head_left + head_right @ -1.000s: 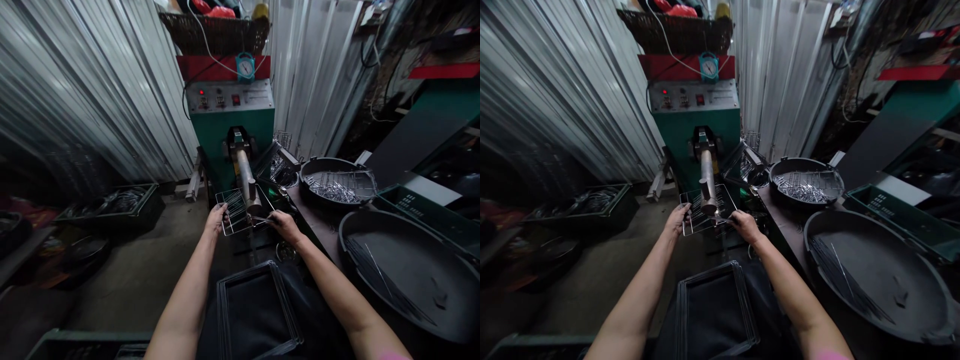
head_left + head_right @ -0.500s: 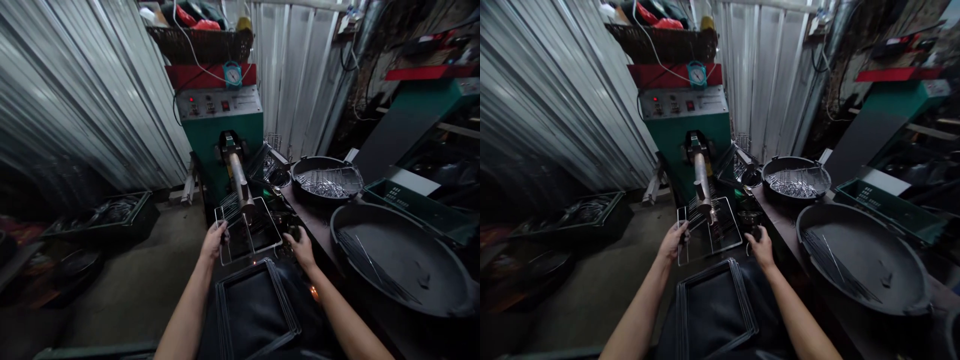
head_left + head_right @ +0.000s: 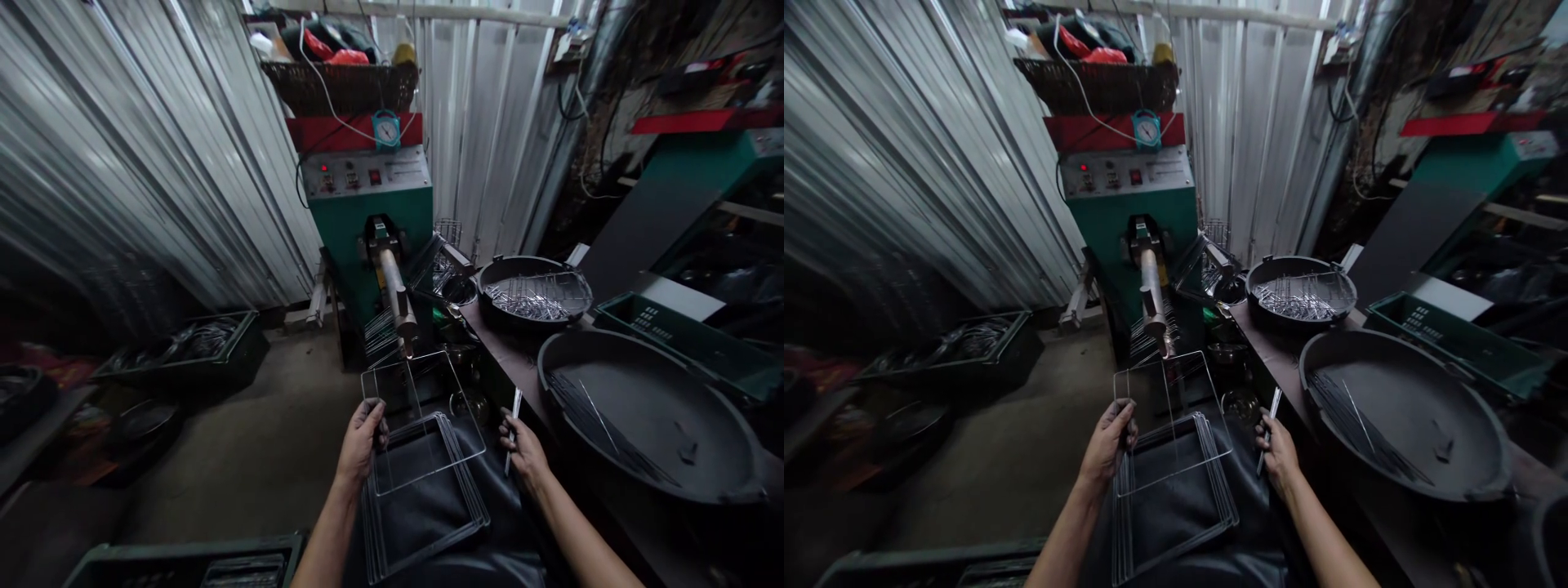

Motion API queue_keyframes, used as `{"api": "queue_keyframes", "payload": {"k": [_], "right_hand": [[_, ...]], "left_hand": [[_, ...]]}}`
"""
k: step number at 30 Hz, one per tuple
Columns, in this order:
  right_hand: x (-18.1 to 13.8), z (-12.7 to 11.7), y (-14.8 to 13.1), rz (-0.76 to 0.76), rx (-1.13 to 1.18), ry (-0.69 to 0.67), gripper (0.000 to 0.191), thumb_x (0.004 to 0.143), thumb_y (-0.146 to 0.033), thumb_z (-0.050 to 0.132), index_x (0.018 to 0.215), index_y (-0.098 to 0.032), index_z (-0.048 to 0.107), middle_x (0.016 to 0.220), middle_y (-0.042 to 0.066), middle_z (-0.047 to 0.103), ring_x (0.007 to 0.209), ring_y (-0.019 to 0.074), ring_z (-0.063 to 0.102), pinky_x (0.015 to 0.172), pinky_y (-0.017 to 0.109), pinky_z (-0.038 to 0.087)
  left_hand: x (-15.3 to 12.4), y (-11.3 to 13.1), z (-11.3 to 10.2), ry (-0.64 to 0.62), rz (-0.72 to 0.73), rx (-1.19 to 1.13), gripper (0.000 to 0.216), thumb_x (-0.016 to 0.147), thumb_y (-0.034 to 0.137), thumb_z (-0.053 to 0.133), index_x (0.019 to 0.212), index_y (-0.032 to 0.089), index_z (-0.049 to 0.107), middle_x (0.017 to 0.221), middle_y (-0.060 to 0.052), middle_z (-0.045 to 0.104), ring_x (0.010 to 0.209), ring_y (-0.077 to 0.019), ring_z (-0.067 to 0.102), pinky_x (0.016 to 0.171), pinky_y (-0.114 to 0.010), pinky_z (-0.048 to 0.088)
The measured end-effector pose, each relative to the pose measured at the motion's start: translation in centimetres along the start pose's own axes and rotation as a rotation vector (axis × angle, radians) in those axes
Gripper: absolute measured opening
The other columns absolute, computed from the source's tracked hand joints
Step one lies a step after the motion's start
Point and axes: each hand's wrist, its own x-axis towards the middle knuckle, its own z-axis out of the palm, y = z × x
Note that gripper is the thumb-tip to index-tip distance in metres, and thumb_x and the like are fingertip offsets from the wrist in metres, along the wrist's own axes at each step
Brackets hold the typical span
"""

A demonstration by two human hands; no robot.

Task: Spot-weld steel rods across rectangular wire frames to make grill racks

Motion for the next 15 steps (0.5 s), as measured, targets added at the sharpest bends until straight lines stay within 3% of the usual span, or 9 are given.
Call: {"api": "queue_keyframes", "payload": {"k": [6,12,15], "right_hand": [[-0.5,-0.1,0.1,0.036,-0.001,0.044,0.019,0.064,-0.02,0.062,0.081,-0.012,0.057,0.057,-0.003,0.045,0.041,0.0044,0.043,0.025,0.009,0.02],[-1.1,-0.1,-0.4,0.02,-0.03,0.001,0.014,0.066,-0.012,0.055,0.079,-0.011,0.058,0.055,-0.003,0.043,0.041,0.0044,0.041,0.025,0.009,0.022],[-1.1,0.1,-0.6,0.083,0.017,-0.038,0.01,0.066,-0.011,0.053,0.075,-0.012,0.057,0.055,-0.002,0.043,0.041,0.0044,0.041,0.025,0.009,0.022]], "left_hand": [[0.3,0.5,0.6,0.007,-0.022,0.003,0.034,0.063,0.043,0.063,0.078,0.02,0.043,0.043,0.009,0.045,0.031,-0.0043,0.036,0.032,-0.014,0.024],[0.2,0.8,0.9,0.021,-0.046,0.013,0.036,0.061,0.044,0.063,0.078,0.02,0.043,0.043,0.009,0.044,0.031,-0.0038,0.034,0.032,-0.014,0.023],[0.4,0.6,0.6,0.029,-0.048,0.029,0.035,0.062,0.043,0.063,0.08,0.02,0.044,0.044,0.009,0.045,0.031,-0.0038,0.034,0.032,-0.014,0.023]]}}
